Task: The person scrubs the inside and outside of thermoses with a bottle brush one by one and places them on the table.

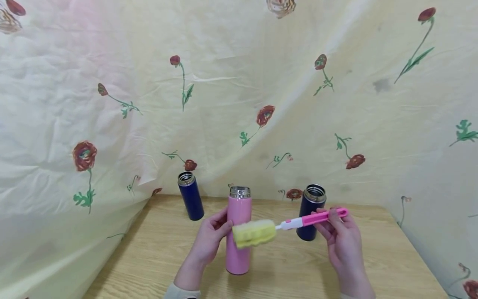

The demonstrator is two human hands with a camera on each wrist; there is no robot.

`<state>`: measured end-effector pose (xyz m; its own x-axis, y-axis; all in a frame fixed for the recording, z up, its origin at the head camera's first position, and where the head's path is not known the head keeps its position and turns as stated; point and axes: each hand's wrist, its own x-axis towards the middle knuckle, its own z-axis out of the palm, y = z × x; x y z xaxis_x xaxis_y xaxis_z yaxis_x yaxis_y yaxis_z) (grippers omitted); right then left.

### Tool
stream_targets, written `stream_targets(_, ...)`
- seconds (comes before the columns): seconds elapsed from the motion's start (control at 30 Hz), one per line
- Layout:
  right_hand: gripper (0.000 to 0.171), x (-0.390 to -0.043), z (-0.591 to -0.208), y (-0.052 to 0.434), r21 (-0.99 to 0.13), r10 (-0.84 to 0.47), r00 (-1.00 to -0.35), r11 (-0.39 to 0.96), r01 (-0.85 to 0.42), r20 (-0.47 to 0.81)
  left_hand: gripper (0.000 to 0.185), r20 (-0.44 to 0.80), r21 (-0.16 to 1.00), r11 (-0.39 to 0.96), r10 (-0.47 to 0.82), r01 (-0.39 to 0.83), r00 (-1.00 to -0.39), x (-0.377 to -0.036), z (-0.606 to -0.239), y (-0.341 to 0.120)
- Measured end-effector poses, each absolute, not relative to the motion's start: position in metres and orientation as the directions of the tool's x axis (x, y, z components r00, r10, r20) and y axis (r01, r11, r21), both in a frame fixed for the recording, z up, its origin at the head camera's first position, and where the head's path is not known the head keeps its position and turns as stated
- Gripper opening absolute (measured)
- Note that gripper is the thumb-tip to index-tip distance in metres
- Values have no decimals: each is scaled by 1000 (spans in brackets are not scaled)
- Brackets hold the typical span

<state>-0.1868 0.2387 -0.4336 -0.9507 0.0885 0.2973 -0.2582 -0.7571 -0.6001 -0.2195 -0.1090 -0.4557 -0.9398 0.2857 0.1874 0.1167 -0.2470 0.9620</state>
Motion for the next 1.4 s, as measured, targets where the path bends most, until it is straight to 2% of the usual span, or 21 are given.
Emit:
stream_targets(0.23,24,-187,-436,241,-800,-15,-941,-532,-278,337,58,190,956,-271,270,115,-944,-221,-455,-110)
stream_targets(0.4,26,-188,-437,242,-851,-84,-935,-448,-274,346,59,208,947,-296,258,128,-943,-222,-455,-111)
stream_targets(0.5,25,-187,-436,242,-843,-91,-932,-465,-271,350,59,219,943,-305,274,131,-937,-223,-456,-111)
stream_targets(0.63,24,-187,-437,242,-734,-47,-927,-626,-263,372,58,231,940,-315,313,129,-921,-223,-459,-112)
stream_targets(0.8,25,-188,-434,242,-433,31,-917,-875,-218,398,56,265,931,-341,391,129,-881,-222,-459,-112)
stream_targets(0.9,24,-187,-432,243,-281,77,-924,-940,-192,375,56,267,935,-331,431,124,-862,-221,-460,-111)
stream_targets(0.97,21,-186,-430,243,-220,102,-934,-958,-186,344,57,260,940,-320,445,119,-857,-221,-460,-110)
stream_targets(1.03,18,-185,-429,242,-200,122,-940,-961,-192,319,60,252,945,-303,441,122,-861,-220,-459,-109)
stream_targets(1.2,17,-183,-426,238,-241,136,-947,-947,-211,291,68,220,960,-248,375,131,-900,-218,-458,-103)
stream_targets(1.4,17,-182,-425,238,-264,150,-947,-937,-227,283,66,170,963,-254,328,87,-929,-217,-458,-101)
